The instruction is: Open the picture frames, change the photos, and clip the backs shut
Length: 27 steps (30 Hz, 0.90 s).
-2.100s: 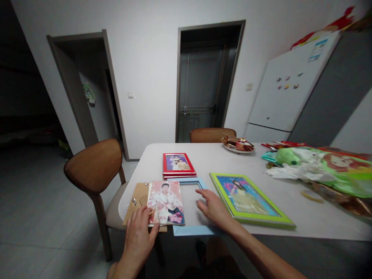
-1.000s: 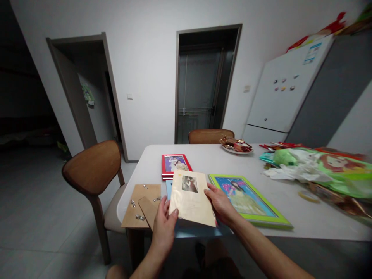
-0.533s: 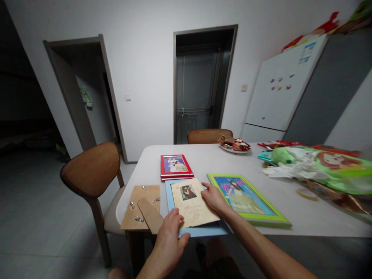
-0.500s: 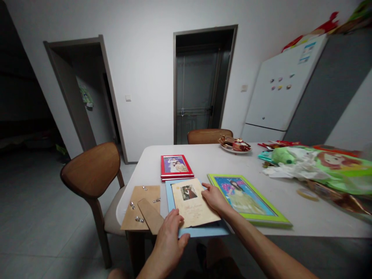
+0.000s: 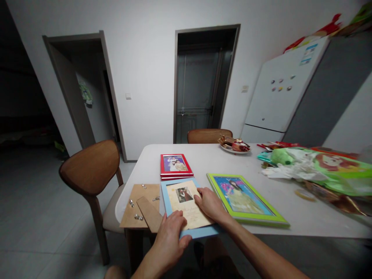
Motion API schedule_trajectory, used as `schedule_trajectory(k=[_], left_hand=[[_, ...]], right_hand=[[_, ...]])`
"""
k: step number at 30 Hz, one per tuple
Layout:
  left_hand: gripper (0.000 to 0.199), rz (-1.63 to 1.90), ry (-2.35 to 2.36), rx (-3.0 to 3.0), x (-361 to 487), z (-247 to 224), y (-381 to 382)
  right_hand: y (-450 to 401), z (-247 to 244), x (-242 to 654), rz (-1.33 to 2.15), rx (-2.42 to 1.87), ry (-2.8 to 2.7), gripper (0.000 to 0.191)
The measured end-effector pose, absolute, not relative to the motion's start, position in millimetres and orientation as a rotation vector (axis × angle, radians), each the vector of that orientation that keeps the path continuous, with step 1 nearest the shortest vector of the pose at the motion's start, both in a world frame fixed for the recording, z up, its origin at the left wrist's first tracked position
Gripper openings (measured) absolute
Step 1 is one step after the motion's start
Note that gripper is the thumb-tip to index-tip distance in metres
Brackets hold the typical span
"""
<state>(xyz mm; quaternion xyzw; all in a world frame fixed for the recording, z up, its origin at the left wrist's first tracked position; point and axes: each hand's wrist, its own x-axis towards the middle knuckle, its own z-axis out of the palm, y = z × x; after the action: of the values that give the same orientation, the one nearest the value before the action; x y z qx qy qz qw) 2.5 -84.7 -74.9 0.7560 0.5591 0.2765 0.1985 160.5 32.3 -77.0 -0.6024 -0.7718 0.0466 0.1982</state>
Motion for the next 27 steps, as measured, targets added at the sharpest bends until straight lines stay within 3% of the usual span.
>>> schedule_trajectory(k=[8, 17, 23, 27], left_hand=[[0.03, 0.699, 1.533, 2.205, 1, -82, -79], [0.024, 0.67, 1.565, 2.191, 2, -77, -82], [0.049, 0.696, 1.534, 2.185, -1, -79, -84], [0.052, 0.685, 1.526, 2.18, -7, -81, -84]], right_hand=[[23, -83, 154, -0.088, -1.675, -2.259, 0.024], [27, -80, 154, -0.022, -1.632, -2.29, 0.024], [18, -79, 134, 0.235, -1.298, -2.376, 0.026], [20, -75, 131, 0.289, -1.316, -2.375, 0.026]])
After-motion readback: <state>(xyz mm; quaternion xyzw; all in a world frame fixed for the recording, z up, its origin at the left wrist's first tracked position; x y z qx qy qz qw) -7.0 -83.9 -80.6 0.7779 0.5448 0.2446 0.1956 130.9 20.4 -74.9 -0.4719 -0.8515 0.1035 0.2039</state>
